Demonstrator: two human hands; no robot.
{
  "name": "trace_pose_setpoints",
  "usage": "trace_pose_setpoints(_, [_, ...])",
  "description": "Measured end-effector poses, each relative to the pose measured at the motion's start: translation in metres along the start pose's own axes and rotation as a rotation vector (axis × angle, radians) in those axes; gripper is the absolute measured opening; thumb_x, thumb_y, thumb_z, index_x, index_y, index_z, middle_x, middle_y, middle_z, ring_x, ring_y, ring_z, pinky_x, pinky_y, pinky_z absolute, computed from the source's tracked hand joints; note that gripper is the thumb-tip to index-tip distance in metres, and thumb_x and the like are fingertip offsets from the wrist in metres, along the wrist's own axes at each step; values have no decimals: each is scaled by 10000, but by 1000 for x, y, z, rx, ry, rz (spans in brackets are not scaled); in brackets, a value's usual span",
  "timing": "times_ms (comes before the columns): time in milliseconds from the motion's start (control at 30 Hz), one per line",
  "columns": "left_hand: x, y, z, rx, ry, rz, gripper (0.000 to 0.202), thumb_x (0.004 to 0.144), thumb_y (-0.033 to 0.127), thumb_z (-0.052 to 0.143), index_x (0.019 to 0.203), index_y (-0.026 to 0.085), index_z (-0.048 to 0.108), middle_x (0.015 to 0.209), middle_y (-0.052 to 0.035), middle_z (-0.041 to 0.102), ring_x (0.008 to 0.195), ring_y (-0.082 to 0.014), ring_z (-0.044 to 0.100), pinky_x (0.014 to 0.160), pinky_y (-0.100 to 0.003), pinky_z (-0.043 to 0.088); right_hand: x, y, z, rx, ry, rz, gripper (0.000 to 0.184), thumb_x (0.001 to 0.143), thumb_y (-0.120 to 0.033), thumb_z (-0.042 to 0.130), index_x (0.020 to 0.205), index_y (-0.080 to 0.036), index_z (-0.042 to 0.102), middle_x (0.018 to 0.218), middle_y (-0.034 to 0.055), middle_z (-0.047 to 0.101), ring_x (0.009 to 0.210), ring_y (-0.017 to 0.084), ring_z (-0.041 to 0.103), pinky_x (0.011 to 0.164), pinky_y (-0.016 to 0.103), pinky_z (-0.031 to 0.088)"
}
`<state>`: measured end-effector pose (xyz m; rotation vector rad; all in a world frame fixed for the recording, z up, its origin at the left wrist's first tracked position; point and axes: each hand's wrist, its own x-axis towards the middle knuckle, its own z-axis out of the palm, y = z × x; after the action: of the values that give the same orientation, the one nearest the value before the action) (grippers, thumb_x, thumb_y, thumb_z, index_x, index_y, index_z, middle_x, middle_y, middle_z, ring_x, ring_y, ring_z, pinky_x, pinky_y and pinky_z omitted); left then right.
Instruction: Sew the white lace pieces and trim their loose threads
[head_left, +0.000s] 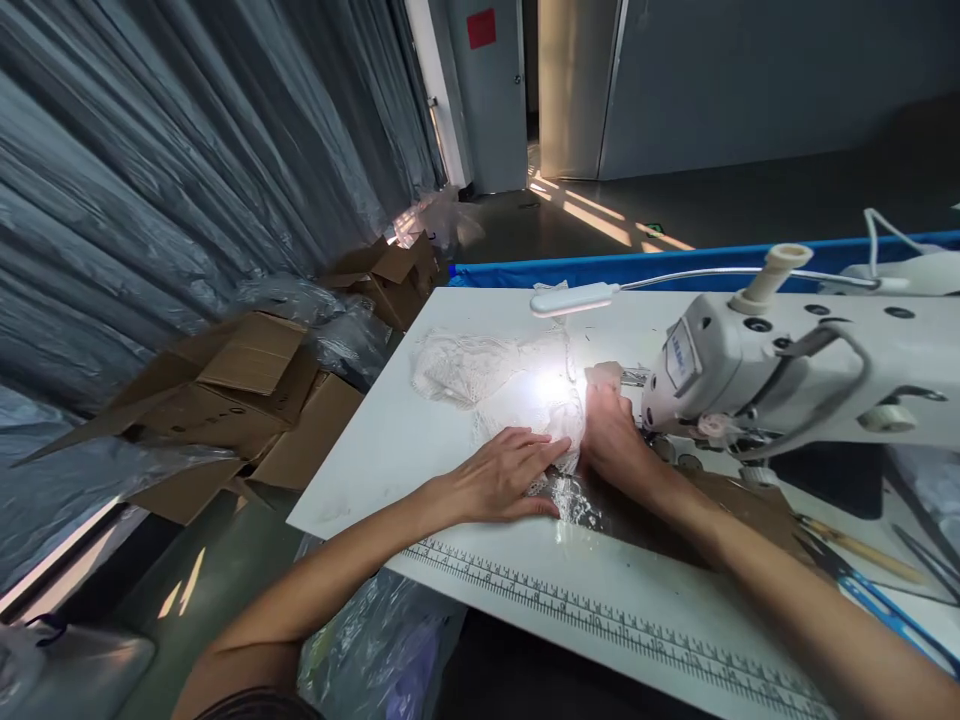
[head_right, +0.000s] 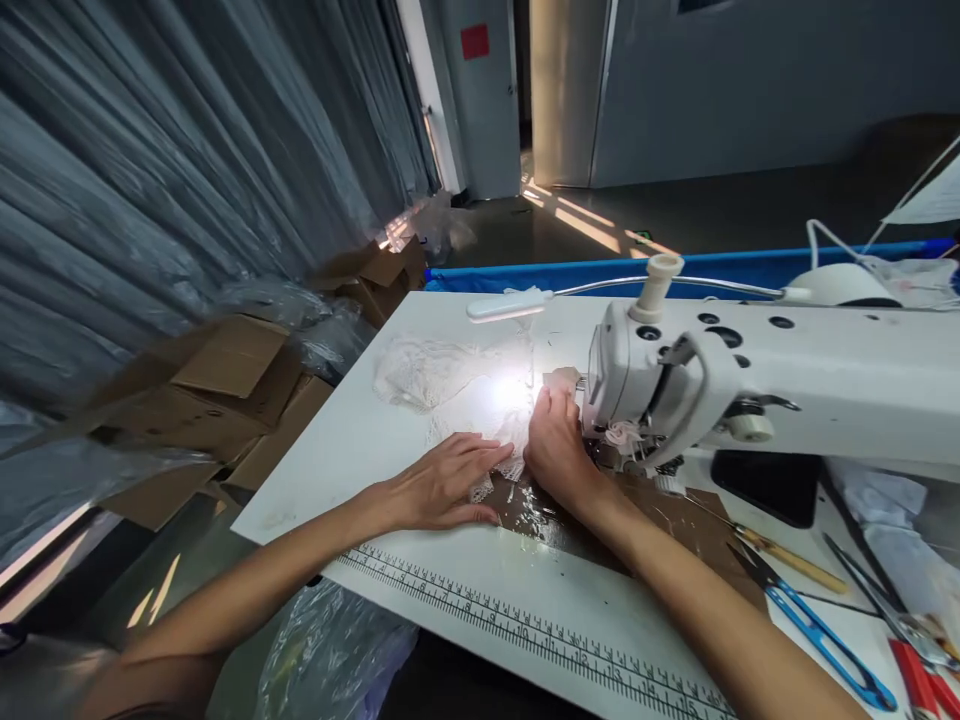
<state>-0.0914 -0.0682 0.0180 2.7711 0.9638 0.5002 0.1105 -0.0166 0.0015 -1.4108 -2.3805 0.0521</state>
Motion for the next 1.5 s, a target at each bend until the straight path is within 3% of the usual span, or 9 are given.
trace_pose_setpoints(133, [-10,-6,-16,55,36,-98,650,916,521,569,1423,153,394,1362,-177,569,1269,-309,528,1086,-531,407,-7,-14,-11,38,127,-24,492,919,-212,411,1366,-7,440,1290,290,486,1110,379,481,863,504,462])
trace_pose_setpoints(300, [-26,-26,-25,-70,36,-149,269,984,265,483,1179,177,646,1136,-129,684,1019,-224,654,862,-382,543,-19,-25,-12,153,-67,-38,274,923,-206,426,1063,-144,654,991,165,608,869,274,558,680,358,464])
trace_pose_setpoints(533, [4,-57,-72,-167,385,-556,204,892,297,605,984,182,746,951,-63,748,836,-175,670,746,-282,519,-39,-17,-20,804,-104,337,222,846,-273,494,955,-171,658,693,24,657,618,193,606,597,308,477])
trace_pose_setpoints(700, [31,-58,-96,-315,-31,-403,296,910,377,586,1064,170,731,912,-53,746,812,-158,668,700,-251,496,-58,-3,-30,675,-21,292,178,829,-295,492,855,-199,640,629,6,629,564,191,588,569,311,476])
trace_pose_setpoints(900, [16,-62,-72,22,-244,-211,202,871,283,609,1013,160,682,1152,-107,673,1026,-218,641,860,-342,502,-64,4,-24,395,123,73,212,858,-175,457,985,-157,626,897,115,681,839,253,641,783,379,511])
trace_pose_setpoints(1133, [4,-8,-62,436,71,-147,222,991,308,444,902,166,591,626,-7,617,546,-165,575,568,-287,455,-22,-19,-8,403,-37,50,316,869,-114,400,1134,-79,569,1046,176,628,920,232,605,842,371,513])
trace_pose_setpoints(1233, [12,37,-63,257,144,-172,247,997,359,462,1107,173,581,672,0,659,519,-147,589,497,-256,460,-19,-17,-10,471,-17,82,577,876,-110,362,1446,-40,311,1425,256,459,1141,224,592,955,393,500])
trace_pose_setpoints(1300, [18,58,-59,11,-38,-99,461,978,421,498,1361,171,443,1012,-89,713,723,-170,684,584,-271,551,-36,-8,-16,525,-2,63,637,877,-119,368,1500,-57,251,1504,249,394,1282,247,525,1024,432,472])
trace_pose_setpoints(1500, [43,46,-32,-201,-153,-23,400,996,206,437,1396,223,441,1265,-134,575,1012,-205,655,812,-353,595,-118,38,-48,519,138,150,403,881,-99,401,1216,-168,614,1203,135,658,1122,250,642,960,426,536])
